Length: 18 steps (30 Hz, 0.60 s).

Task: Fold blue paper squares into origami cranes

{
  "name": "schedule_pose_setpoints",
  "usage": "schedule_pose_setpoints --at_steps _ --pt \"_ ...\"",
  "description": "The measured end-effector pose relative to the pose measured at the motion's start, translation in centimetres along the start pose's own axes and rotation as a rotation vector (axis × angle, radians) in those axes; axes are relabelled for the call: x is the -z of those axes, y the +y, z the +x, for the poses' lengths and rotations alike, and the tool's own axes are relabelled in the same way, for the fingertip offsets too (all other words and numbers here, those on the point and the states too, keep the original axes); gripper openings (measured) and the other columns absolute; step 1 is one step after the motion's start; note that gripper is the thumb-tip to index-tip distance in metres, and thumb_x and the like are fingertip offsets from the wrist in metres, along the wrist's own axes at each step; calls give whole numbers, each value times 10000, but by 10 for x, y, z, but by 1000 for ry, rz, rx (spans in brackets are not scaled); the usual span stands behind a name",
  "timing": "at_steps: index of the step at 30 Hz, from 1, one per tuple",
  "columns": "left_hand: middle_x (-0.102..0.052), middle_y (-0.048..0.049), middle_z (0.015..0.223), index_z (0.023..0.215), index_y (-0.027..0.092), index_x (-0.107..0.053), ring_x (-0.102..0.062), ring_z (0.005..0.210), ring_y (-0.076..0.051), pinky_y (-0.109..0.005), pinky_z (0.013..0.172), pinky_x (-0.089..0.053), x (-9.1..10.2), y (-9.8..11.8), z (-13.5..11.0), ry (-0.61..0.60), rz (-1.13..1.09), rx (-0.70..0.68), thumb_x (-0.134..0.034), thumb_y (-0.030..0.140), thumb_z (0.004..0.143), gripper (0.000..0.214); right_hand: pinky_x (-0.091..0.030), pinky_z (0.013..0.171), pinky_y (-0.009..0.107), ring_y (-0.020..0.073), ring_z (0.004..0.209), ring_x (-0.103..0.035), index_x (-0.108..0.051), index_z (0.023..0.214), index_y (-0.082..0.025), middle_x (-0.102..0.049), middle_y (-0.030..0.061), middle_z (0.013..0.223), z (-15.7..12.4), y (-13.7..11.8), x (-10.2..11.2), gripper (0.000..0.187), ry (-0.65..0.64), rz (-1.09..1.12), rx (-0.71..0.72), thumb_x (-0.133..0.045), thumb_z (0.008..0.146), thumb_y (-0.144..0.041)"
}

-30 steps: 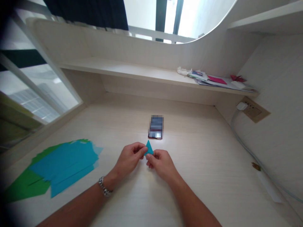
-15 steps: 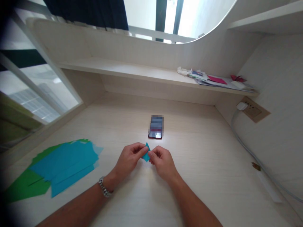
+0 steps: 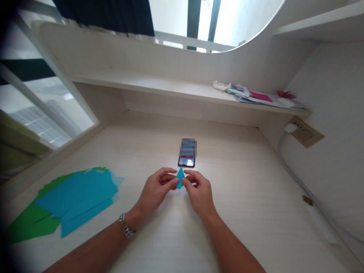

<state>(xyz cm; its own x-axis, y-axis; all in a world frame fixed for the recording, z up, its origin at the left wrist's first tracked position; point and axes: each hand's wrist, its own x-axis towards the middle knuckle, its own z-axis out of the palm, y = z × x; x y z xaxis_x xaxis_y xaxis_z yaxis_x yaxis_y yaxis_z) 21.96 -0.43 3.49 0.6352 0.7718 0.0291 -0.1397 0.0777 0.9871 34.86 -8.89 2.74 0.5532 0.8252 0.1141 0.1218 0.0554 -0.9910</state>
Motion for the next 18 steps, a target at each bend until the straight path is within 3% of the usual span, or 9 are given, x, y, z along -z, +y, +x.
schedule_pose_setpoints --at_steps 8,12,18 --pt "-721 -92 914 1004 140 -651 -677 815 -207 -328 724 -557 1 -2 2 -17 -35 -7 -711 234 735 291 -515 636 297 187 756 -634 -698 1064 -229 -703 53 930 -2 -5 1 305 -7 -97 40 -656 769 -293" --pt "-719 -105 959 1033 132 -664 -673 876 -221 -370 814 -545 0 -2 1 -37 -66 -16 -730 221 713 338 -517 643 296 192 782 -634 -697 1070 -238 -695 55 952 -3 -4 1 302 1 -99 57 -653 775 -289" --pt "-718 -103 985 1047 144 -675 -671 884 -220 -380 819 -545 1 -1 1 -38 -46 -14 -726 230 715 347 -517 647 306 201 798 -629 -690 1088 -241 -687 61 957 -3 -5 1 311 1 -100 64 -646 786 -299"
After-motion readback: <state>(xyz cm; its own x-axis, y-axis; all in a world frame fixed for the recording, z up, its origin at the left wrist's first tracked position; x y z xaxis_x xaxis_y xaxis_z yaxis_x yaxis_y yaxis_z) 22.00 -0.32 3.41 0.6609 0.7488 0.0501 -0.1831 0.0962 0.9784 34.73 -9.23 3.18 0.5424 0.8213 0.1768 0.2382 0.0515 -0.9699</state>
